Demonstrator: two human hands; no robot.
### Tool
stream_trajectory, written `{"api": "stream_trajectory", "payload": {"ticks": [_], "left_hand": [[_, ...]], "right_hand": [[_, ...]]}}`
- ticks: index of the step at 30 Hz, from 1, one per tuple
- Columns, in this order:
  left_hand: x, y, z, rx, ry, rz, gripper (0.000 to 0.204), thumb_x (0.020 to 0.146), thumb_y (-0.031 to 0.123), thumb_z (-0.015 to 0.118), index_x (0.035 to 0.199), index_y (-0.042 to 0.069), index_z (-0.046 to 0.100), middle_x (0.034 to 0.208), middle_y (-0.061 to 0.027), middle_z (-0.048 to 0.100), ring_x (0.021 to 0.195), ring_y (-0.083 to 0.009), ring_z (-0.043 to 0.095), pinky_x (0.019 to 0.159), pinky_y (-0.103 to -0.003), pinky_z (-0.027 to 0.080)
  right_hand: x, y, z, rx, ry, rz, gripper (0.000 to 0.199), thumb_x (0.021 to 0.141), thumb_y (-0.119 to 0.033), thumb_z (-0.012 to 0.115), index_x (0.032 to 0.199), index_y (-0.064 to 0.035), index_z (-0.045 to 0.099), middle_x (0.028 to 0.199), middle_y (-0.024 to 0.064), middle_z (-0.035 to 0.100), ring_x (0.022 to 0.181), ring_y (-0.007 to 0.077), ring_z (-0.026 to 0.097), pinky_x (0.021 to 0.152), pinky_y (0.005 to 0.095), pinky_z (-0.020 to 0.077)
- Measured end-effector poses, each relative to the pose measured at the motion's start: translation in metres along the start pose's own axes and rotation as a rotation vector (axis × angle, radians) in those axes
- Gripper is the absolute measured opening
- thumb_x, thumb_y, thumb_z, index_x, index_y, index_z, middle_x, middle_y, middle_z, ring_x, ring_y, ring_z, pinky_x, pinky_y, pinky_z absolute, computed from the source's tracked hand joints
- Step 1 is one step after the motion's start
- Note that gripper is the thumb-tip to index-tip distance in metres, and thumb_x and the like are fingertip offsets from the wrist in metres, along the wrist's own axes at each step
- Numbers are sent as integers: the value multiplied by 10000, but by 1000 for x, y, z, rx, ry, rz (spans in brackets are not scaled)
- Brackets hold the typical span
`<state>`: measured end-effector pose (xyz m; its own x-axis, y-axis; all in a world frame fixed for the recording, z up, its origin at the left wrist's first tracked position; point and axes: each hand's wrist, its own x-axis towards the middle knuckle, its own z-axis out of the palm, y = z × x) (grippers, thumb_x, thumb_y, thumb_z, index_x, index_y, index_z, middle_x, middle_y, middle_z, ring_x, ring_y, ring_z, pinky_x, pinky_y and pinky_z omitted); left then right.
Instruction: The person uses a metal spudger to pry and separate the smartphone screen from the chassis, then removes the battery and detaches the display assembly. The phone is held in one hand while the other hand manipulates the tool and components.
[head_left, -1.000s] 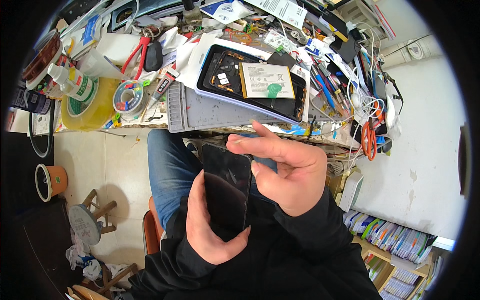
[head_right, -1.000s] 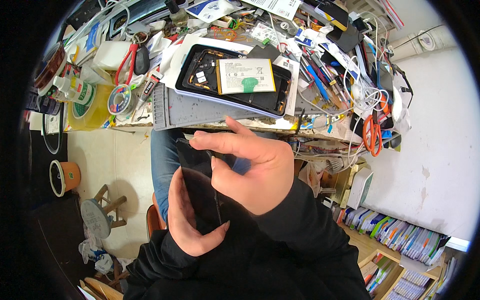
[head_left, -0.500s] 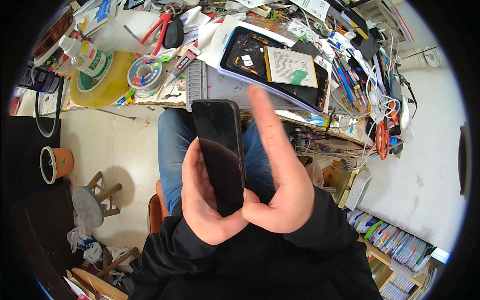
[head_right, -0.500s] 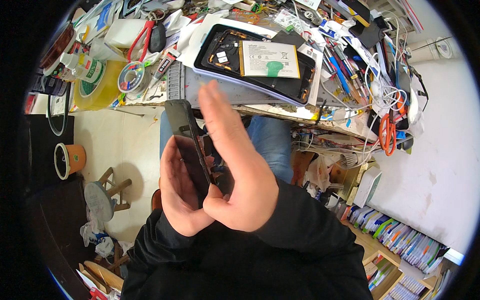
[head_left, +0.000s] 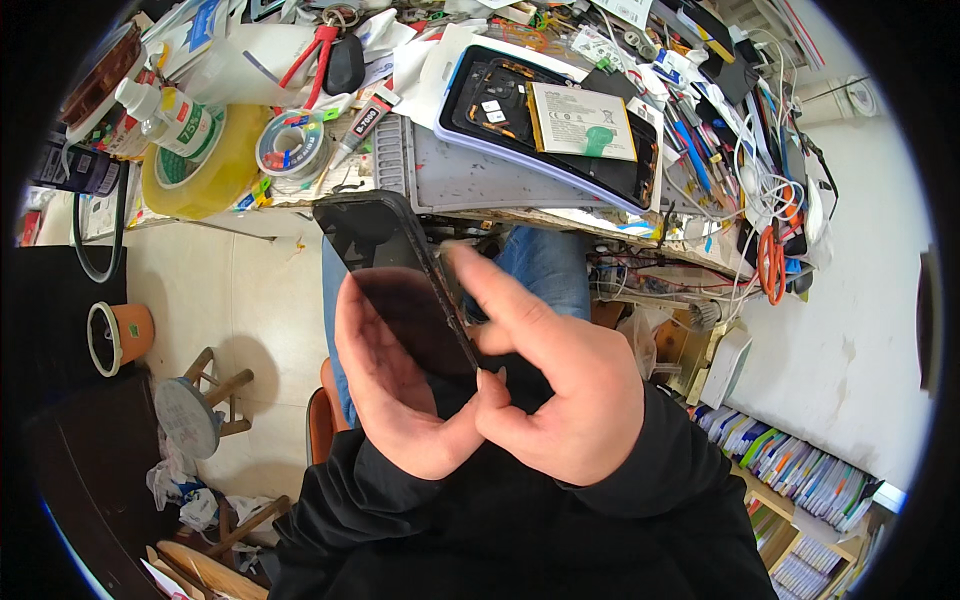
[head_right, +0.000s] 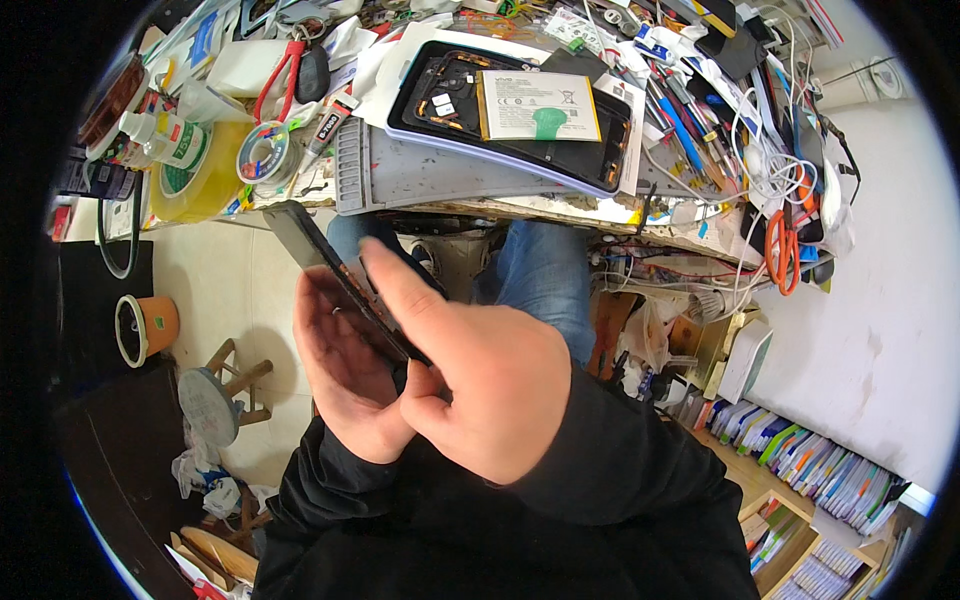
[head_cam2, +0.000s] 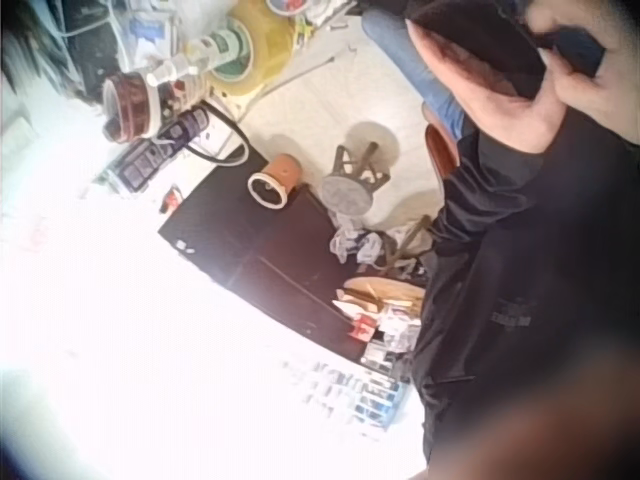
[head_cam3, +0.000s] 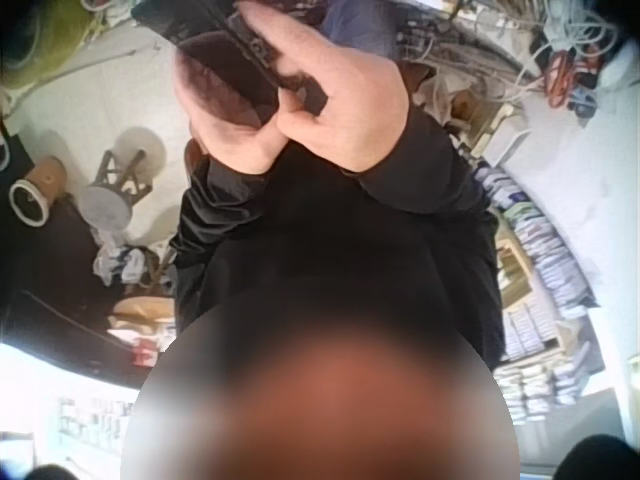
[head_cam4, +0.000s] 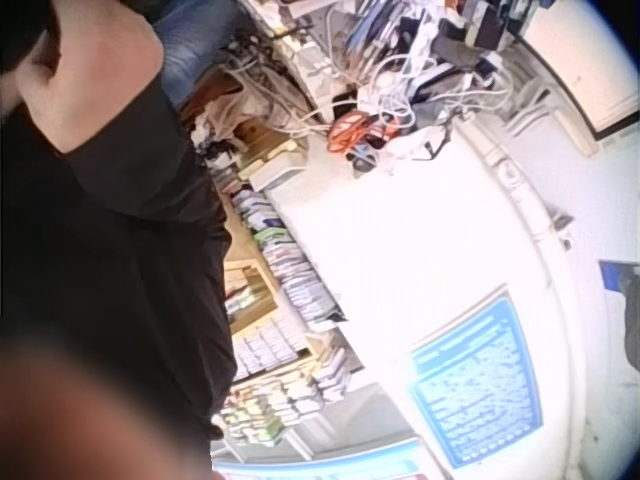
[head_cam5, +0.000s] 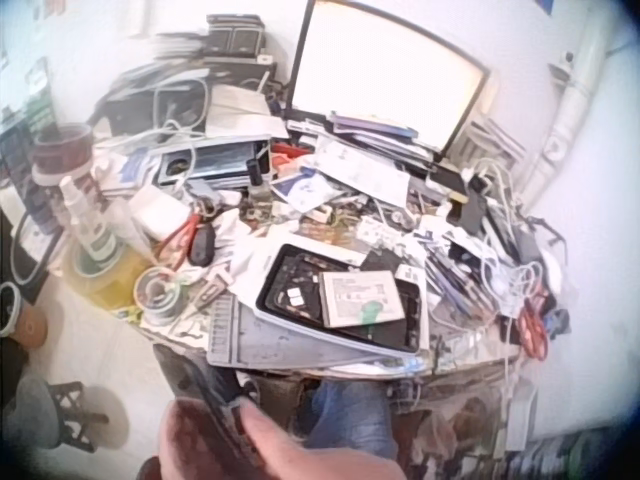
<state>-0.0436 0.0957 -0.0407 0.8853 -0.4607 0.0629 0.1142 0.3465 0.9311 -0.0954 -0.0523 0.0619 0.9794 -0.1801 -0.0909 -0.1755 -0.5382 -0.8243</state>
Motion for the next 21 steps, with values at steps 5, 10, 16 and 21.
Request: {"api": "stream_trajectory", "payload": {"ticks": [5,10,16,21], "left_hand": [[0,-2,-4,71,-64,28,1239,724,6,855,1661,4,46,1577,-201,358,1424,-296,468,1176,-414,407],[2,-3,-6,126,-145,71,1246,748,-3,855,1663,11,9,1558,-206,370,1381,-299,509,1123,-418,468],[8,-3,-1,84,-141,95,1265,747,-6,865,1663,6,-7,1538,-188,386,1355,-286,522,1112,-411,473],[12,1,2,65,-160,80,1236,747,-7,862,1650,-12,18,1509,-175,408,1334,-275,535,1099,-400,478]], "right_hand": [[-1,0,0,41,-13,6,903,755,114,643,1616,-50,428,949,123,746,850,241,745,841,311,577],[0,1,1,-32,46,-74,964,710,130,625,1631,-58,411,969,116,744,750,258,697,751,324,563],[-2,4,0,-11,39,-110,979,690,147,623,1628,-30,402,1317,134,686,831,265,695,750,336,562],[-3,8,-1,-27,60,-147,976,680,156,637,1615,-22,418,1429,141,649,839,280,699,755,350,571]]}}
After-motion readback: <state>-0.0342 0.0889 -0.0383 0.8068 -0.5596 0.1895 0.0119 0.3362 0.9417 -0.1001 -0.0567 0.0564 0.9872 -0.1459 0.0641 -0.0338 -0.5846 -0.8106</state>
